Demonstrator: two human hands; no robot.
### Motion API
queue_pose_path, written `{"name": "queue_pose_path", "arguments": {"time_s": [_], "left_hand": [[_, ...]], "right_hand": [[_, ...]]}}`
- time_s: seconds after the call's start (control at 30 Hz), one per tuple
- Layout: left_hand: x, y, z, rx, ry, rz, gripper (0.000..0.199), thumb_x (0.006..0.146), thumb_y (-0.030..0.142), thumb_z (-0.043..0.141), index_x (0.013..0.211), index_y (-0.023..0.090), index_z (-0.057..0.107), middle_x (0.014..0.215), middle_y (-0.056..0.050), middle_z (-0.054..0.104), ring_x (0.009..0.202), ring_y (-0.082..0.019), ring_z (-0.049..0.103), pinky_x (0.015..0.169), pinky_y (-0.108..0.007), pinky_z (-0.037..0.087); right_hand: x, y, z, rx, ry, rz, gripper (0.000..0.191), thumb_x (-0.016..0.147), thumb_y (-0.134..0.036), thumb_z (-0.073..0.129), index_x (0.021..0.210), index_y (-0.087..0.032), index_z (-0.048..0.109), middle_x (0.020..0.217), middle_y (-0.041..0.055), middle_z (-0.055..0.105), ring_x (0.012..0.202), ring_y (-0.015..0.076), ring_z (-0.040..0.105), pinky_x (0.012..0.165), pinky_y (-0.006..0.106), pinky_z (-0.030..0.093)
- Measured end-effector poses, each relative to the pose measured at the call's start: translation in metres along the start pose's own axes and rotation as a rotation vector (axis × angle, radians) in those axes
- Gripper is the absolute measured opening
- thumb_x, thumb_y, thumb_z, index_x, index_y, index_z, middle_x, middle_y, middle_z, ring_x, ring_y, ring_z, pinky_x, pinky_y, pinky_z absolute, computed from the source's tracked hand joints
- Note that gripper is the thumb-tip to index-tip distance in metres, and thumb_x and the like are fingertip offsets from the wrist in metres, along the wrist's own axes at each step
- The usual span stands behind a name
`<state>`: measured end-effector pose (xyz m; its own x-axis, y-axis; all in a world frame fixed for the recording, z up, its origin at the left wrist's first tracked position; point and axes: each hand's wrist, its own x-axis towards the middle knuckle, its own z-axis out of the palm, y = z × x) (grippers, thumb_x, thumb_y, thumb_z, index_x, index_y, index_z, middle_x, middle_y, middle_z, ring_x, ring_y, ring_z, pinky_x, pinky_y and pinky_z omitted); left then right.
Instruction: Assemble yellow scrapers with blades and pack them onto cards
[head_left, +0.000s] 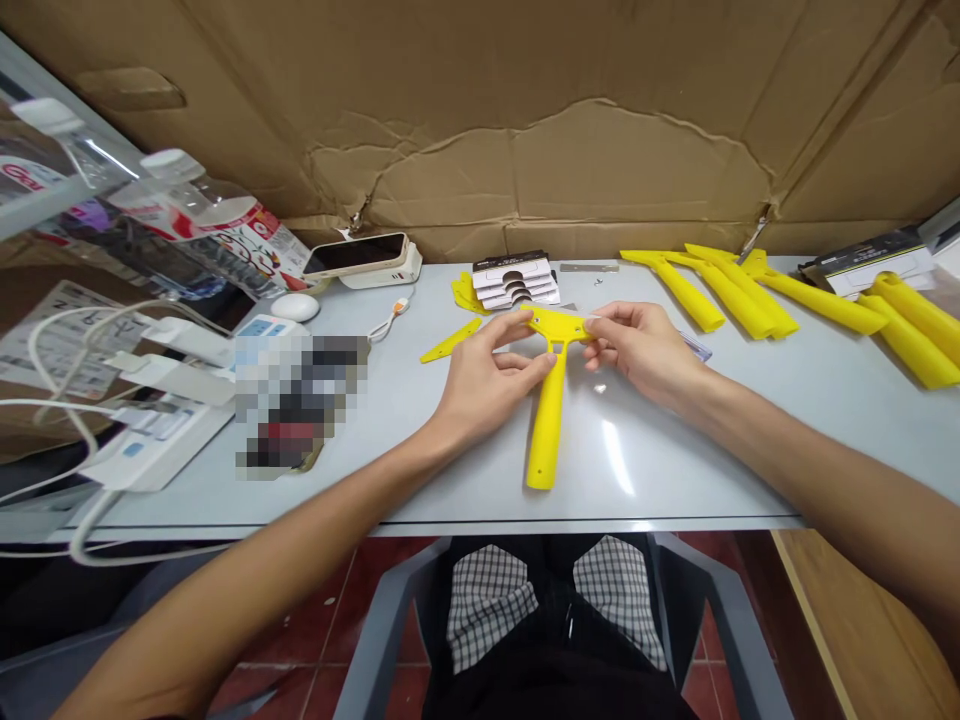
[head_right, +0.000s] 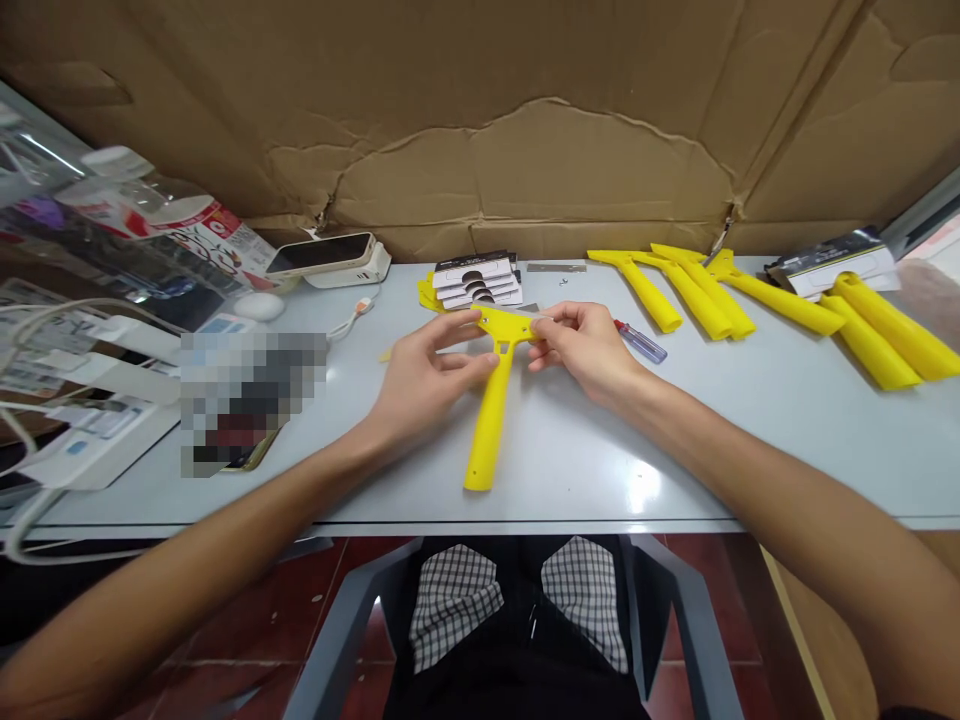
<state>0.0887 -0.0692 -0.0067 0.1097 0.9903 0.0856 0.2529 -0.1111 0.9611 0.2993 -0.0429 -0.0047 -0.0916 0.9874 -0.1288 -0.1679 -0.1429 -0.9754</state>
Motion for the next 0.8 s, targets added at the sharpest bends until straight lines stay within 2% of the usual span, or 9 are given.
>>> {"name": "queue_pose_path", "arguments": {"time_s": [0.1,0.23,0.37,0.47,0.57,0.7,0.8], "left_hand": [[-0.001,0.001,0.0,0.038,0.006,-0.008,0.064,0.089,0.037,0.086,0.148,0.018,0.07,0.137,-0.017,0.078,0.094,-0.023,0.08,0.082,-0.034,0.067],[-0.003,0.0,0.002,0.13,-0.024,0.005,0.075,0.083,0.038,0.091,0.152,0.021,0.068,0.137,-0.014,0.076,0.073,-0.015,0.072,0.068,-0.029,0.062],[-0.005,-0.005,0.002,0.155,-0.102,0.042,0.06,0.086,0.028,0.084,0.145,0.022,0.073,0.132,-0.012,0.075,0.063,-0.011,0.065,0.061,-0.029,0.056],[-0.007,-0.005,0.001,0.103,-0.179,-0.019,0.054,0.09,0.023,0.075,0.144,0.021,0.072,0.103,-0.007,0.078,0.053,-0.013,0.063,0.055,-0.03,0.052],[-0.008,-0.002,0.002,0.019,-0.169,-0.071,0.061,0.088,0.024,0.079,0.148,0.021,0.07,0.073,0.001,0.071,0.049,-0.016,0.06,0.054,-0.031,0.049],[-0.009,0.006,0.004,0.037,-0.181,-0.145,0.071,0.091,0.034,0.08,0.158,0.02,0.062,0.063,0.004,0.065,0.043,-0.016,0.056,0.047,-0.03,0.044],[-0.007,0.014,0.003,-0.049,-0.239,-0.188,0.056,0.093,0.034,0.077,0.146,0.02,0.069,0.061,0.005,0.063,0.039,-0.012,0.051,0.043,-0.028,0.039]], "right_hand": [[-0.004,-0.001,0.004,-0.005,-0.003,-0.003,0.015,0.089,-0.016,0.081,0.079,-0.018,0.071,0.074,0.0044,0.071,0.063,0.0136,0.068,0.062,0.028,0.063],[-0.009,-0.003,0.009,0.006,0.024,-0.007,0.016,0.088,-0.016,0.083,0.079,-0.017,0.07,0.073,0.0037,0.071,0.063,0.013,0.068,0.062,0.028,0.064],[-0.013,-0.004,0.015,-0.001,0.039,0.004,0.018,0.092,-0.013,0.077,0.079,-0.017,0.065,0.073,0.0033,0.07,0.062,0.0131,0.07,0.061,0.029,0.064],[-0.017,-0.002,0.019,-0.023,0.033,0.01,0.02,0.092,-0.015,0.08,0.082,-0.018,0.062,0.078,0.0025,0.07,0.06,0.0126,0.071,0.061,0.029,0.064],[-0.02,0.0,0.021,-0.024,0.025,0.003,0.025,0.089,-0.02,0.086,0.083,-0.02,0.062,0.081,0.0016,0.07,0.062,0.0129,0.071,0.062,0.03,0.065],[-0.023,0.001,0.023,-0.023,0.008,-0.025,0.029,0.087,-0.029,0.091,0.083,-0.021,0.063,0.082,0.0017,0.071,0.064,0.0142,0.072,0.065,0.032,0.067],[-0.025,-0.005,0.021,-0.033,-0.06,-0.039,0.036,0.083,-0.045,0.096,0.088,-0.021,0.07,0.091,0.0052,0.075,0.07,0.0166,0.075,0.068,0.034,0.069]]}}
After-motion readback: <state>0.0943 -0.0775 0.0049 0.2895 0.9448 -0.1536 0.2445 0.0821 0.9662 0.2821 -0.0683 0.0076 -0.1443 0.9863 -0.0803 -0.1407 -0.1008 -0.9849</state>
